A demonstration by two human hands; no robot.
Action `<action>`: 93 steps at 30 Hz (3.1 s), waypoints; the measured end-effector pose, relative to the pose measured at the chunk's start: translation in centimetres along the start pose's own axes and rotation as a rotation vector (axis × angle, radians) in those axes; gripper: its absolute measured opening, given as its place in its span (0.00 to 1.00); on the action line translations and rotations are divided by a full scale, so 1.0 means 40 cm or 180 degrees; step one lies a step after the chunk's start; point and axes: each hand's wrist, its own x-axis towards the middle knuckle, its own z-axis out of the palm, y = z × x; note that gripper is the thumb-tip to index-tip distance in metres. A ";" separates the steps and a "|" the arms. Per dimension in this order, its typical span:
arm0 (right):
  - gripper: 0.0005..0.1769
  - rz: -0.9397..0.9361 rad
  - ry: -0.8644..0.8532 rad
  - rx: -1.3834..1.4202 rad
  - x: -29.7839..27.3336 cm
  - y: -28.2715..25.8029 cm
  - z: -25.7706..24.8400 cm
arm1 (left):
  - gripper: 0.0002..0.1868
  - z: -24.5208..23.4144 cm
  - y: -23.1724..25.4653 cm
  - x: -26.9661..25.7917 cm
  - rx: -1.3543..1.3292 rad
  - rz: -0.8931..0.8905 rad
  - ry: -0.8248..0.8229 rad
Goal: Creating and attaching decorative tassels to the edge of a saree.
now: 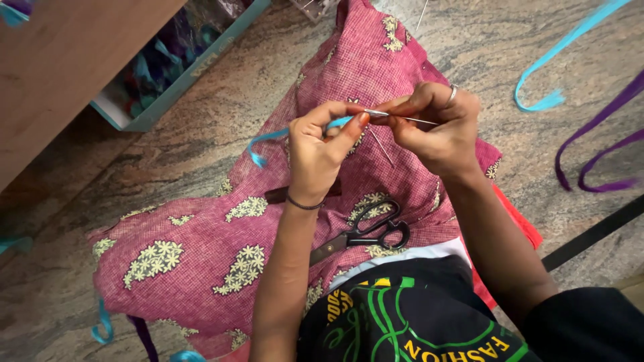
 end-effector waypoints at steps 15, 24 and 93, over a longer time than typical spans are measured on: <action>0.08 0.0080 0.0513 0.0654 -0.031 0.030 0.062 | 0.06 0.028 -0.070 -0.015 -0.1422 0.0073 0.0080; 0.07 -0.0027 0.0756 0.0807 -0.044 0.054 0.106 | 0.07 0.014 -0.068 -0.011 -0.2649 -0.0212 -0.0019; 0.10 0.1176 0.0756 -0.2685 0.007 0.138 -0.139 | 0.11 -0.164 -0.119 0.059 -0.0054 0.0725 0.1008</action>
